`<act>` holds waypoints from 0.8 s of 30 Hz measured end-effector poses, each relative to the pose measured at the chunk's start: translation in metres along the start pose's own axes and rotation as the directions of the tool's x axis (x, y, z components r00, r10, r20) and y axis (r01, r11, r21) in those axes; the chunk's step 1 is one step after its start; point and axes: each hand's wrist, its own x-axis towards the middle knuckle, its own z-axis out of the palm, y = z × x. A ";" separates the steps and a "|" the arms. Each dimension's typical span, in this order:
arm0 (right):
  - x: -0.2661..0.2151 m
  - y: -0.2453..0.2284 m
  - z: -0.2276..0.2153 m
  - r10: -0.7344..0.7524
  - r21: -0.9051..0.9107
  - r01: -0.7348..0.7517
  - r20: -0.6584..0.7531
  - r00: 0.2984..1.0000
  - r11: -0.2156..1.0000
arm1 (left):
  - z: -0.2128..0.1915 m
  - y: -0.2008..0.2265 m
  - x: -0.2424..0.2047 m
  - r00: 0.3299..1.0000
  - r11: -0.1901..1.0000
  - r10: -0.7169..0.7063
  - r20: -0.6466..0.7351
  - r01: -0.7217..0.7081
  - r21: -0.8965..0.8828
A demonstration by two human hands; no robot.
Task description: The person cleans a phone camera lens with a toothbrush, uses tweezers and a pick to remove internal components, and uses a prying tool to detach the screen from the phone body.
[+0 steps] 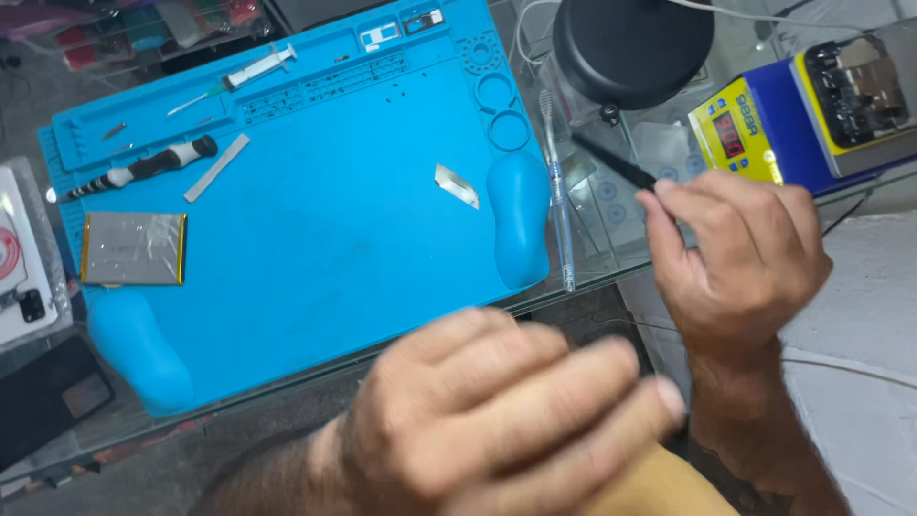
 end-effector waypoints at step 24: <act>-0.080 0.045 -0.067 0.721 0.945 -0.322 0.181 0.669 0.062 | 0.134 -0.045 0.065 0.859 0.907 -0.258 0.442 0.373 -0.197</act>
